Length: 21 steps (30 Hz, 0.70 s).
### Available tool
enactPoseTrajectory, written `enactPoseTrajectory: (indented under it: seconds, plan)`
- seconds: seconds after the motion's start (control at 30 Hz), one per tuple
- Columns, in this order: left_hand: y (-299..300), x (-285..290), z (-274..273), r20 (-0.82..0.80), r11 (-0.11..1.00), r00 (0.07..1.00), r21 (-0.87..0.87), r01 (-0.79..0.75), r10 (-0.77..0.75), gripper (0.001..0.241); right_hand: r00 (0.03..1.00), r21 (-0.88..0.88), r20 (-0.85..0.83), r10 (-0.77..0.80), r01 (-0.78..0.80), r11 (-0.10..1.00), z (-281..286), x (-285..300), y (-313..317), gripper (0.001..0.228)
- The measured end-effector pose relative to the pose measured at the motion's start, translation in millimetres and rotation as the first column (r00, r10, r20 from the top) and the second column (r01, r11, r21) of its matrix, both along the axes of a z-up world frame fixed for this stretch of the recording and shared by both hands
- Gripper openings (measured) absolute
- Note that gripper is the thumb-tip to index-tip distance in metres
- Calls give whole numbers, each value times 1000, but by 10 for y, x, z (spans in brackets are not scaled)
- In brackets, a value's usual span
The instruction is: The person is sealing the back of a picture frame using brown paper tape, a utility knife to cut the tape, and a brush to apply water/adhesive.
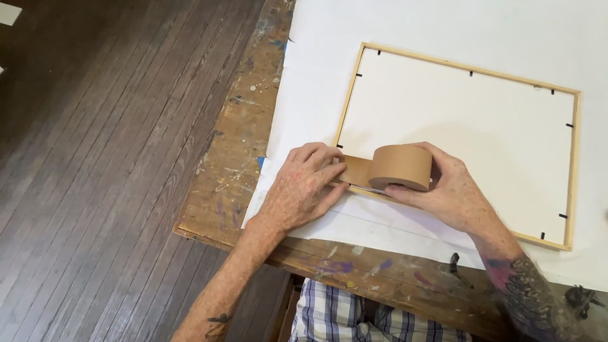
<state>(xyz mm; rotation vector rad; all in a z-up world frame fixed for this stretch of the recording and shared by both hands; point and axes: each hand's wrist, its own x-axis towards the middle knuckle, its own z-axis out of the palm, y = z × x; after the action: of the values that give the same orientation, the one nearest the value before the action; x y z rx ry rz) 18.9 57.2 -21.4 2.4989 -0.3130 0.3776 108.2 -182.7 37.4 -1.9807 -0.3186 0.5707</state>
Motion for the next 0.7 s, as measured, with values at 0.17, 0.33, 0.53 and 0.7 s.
enactPoseTrajectory:
  seconds: [0.17, 0.33, 0.53, 0.7]
  plan:
    - [39, -34, -22, 8, 999, 1000, 42, 30, -30, 24, 999, -16, -40, -8, 8, 1000, 28, -38, 34, 68]
    - [114, -57, 67, -10, 996, 997, 57, 70, -70, 19, 999, -11, -47, -16, 15, 1000, 73, -54, 83, 69]
    - [155, -35, 12, 67, 985, 991, 135, 109, -119, 16, 999, -57, -50, -7, 5, 998, 85, -62, 111, 67]
    - [179, -17, 13, 92, 982, 986, 139, 126, -140, 14, 998, -39, -58, -17, 15, 999, 81, -61, 114, 69]
